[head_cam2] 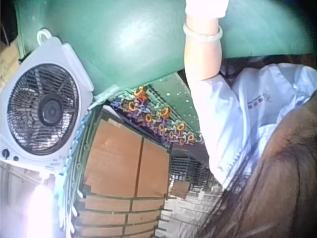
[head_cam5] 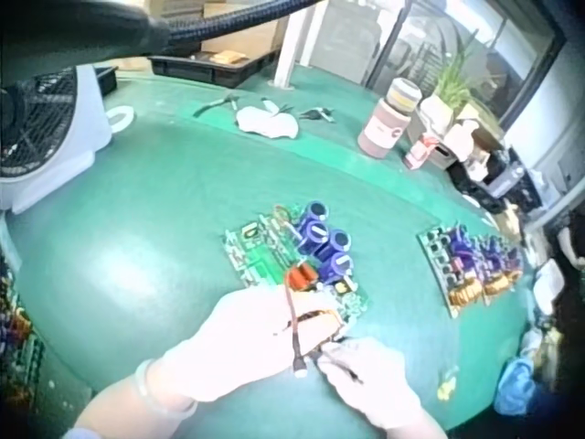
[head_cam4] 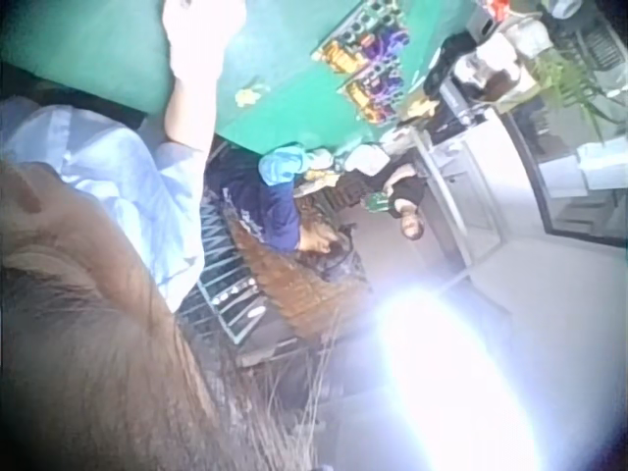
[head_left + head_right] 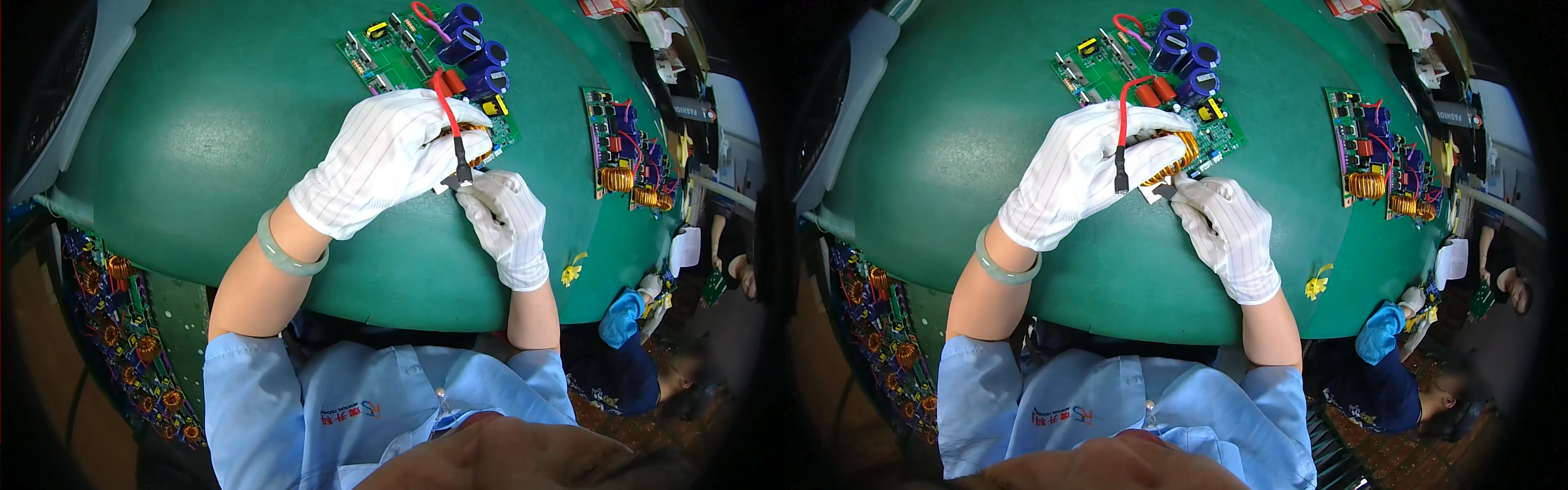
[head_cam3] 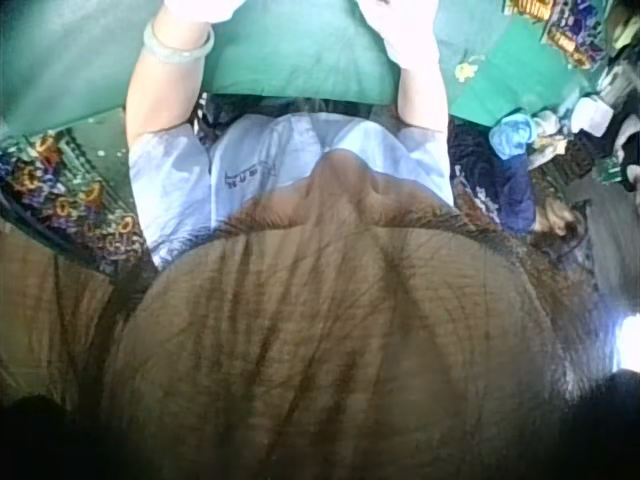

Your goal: The person assembles electronic circuit boards at a green workbench, using a small metal tool to press components and wires into place. They handle multiple boards, flipping them over to inspect the solder side and adjusting connections before placing them into a nearby bin.

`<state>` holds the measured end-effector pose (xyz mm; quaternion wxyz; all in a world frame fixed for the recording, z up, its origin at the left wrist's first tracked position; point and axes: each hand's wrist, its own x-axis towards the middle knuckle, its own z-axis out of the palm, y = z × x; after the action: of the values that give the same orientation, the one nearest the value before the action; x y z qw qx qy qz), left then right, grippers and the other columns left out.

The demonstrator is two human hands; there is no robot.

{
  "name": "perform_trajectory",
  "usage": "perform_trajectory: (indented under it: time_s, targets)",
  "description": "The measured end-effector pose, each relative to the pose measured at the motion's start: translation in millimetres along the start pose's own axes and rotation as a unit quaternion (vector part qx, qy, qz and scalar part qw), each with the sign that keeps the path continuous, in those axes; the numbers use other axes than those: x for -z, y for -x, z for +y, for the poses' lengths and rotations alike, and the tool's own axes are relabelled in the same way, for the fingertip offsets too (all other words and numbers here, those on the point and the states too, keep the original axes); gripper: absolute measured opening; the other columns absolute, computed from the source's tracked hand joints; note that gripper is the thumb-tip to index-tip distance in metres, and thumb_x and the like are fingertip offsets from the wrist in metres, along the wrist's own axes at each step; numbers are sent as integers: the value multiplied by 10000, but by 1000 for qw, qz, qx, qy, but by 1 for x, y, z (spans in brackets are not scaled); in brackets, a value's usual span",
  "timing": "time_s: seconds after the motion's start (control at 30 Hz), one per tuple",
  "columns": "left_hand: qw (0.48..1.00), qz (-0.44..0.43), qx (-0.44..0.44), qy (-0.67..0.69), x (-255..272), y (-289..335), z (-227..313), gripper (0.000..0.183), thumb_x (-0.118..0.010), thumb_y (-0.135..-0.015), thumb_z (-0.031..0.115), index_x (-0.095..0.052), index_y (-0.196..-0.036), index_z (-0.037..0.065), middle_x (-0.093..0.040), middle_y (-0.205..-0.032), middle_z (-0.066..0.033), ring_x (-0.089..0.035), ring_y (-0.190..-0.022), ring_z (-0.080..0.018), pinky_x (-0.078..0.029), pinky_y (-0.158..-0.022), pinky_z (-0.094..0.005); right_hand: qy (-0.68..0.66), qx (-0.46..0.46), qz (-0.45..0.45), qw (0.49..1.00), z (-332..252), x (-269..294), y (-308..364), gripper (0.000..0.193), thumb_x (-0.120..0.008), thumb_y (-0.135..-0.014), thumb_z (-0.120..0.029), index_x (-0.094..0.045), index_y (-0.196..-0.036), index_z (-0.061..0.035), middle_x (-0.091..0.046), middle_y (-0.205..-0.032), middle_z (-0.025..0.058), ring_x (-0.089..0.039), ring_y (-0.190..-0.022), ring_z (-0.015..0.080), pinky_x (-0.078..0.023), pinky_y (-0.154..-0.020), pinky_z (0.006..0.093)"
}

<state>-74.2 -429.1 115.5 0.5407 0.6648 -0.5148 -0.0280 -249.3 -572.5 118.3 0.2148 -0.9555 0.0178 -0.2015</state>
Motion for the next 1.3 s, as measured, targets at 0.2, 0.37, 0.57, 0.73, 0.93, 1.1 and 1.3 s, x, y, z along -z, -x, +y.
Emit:
perform_trajectory:
  time_s: [0.2,0.37,0.57,0.73,0.93,1.1,1.3]
  targets:
    - [1000,-8,16,-6,1,0,1,191,-717,-921,225,-737,-1027,68,-744,-916,-93,-715,-823,-266,-542,-754,-345,-11,-15,-15,1000,-1,3,1,239,-799,-787,-93,-732,-1016,-76,-698,-892,88,-689,-781,259,-551,-648,345]
    - [999,-14,32,-2,2,-1,3,189,-716,-921,223,-737,-1026,67,-744,-906,-91,-714,-814,-263,-541,-753,-344,-6,1,-13,1000,-1,3,0,238,-806,-781,-94,-734,-1007,-74,-695,-884,89,-687,-771,262,-548,-643,344]
    - [1000,-12,25,-5,2,-1,4,191,-720,-918,216,-738,-1033,64,-745,-901,-90,-712,-801,-255,-538,-748,-340,12,-8,-11,1000,-2,3,1,263,-814,-772,-94,-739,-1024,-76,-693,-878,91,-686,-762,255,-542,-629,338]
    - [1000,-7,26,4,3,-1,5,192,-732,-908,207,-739,-1038,66,-745,-888,-90,-709,-789,-250,-536,-740,-335,8,-1,-3,1000,-2,3,0,307,-817,-767,-93,-747,-1065,-86,-687,-865,84,-681,-747,244,-533,-612,336]
    - [999,-18,30,4,3,-1,4,195,-732,-909,203,-739,-1044,62,-746,-883,-90,-706,-783,-248,-536,-730,-332,25,0,-2,1000,-3,3,1,323,-813,-767,-98,-750,-1083,-98,-679,-850,72,-673,-727,232,-521,-595,334]
    - [999,-34,19,-11,5,-2,5,206,-730,-909,202,-745,-1045,47,-749,-954,-109,-707,-802,-264,-550,-743,-346,30,0,8,1000,-3,2,1,307,-802,-776,-120,-750,-1078,-112,-678,-855,51,-667,-716,214,-506,-571,328]
    - [998,-38,38,-19,6,-4,10,192,-737,-901,163,-748,-1052,45,-754,-1007,-101,-705,-814,-256,-556,-742,-353,46,-2,-7,999,-3,3,2,290,-799,-777,-126,-749,-1063,-127,-673,-859,35,-659,-701,198,-488,-545,328]
